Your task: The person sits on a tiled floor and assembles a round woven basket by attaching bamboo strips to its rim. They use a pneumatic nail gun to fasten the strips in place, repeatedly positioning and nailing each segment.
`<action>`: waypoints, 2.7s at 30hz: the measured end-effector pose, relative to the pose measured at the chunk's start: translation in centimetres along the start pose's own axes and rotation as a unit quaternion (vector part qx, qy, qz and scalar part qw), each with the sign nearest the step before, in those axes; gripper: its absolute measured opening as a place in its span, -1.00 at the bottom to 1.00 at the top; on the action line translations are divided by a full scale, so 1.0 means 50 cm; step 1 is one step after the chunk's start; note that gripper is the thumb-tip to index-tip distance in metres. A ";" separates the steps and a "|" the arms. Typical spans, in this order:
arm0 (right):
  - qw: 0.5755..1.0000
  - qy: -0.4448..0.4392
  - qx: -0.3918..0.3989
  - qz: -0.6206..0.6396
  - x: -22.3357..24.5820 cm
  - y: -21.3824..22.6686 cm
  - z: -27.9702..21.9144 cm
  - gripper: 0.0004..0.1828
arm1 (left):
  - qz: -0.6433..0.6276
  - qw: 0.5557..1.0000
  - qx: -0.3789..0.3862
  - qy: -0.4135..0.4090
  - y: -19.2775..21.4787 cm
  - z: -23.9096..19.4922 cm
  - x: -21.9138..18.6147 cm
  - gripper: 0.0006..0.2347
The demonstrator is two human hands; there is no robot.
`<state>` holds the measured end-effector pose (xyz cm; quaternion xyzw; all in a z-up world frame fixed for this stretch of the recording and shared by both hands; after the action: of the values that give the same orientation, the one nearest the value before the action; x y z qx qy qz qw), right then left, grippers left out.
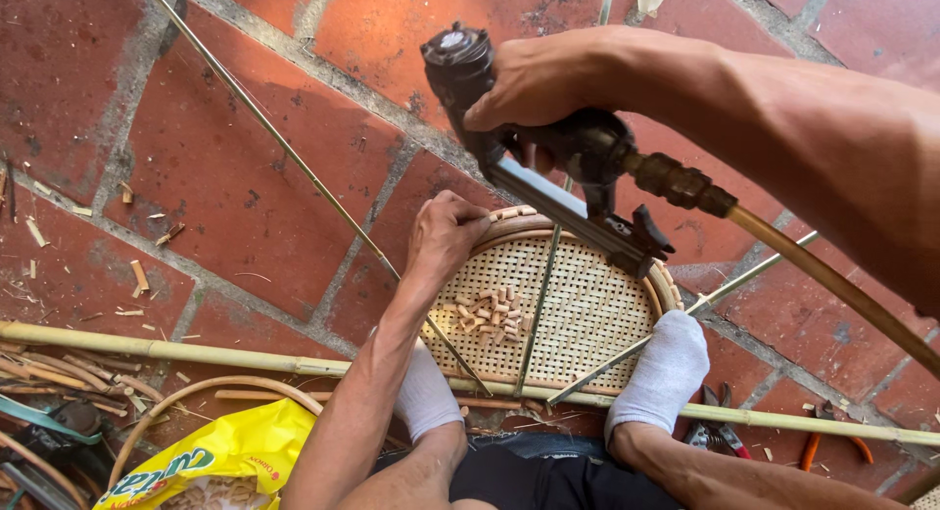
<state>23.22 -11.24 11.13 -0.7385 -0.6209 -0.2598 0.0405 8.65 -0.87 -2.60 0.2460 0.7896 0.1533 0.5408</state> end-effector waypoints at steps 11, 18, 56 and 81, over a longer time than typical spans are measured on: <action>0.994 -0.053 0.084 -0.045 0.026 -0.058 0.055 -0.43 | -0.021 0.998 -0.043 0.032 0.016 -0.014 -0.007 -0.90; 0.994 -0.054 0.091 -0.023 0.021 -0.058 0.078 -0.42 | -0.010 0.997 -0.080 -0.001 0.013 -0.013 0.001 -0.90; 0.973 -0.032 -0.097 -0.205 0.005 0.022 -0.048 -0.60 | 0.294 0.926 -0.059 -0.229 -0.102 -0.252 -0.044 -0.84; 0.977 0.036 -0.194 0.081 -0.264 0.125 -0.022 -0.64 | -0.011 0.999 -0.034 -0.034 0.039 -0.034 0.051 -0.87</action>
<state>27.48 -24.93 8.00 -0.7703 -0.4945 -0.3981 -0.0603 6.76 2.21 -2.96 0.2240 0.7675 0.1657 0.5773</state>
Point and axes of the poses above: each hand's wrist, its own z-axis towards the middle knuckle, its own y-axis out of the back of the hand, x = y × z, the point moved 9 cm from there along z, towards the middle knuckle
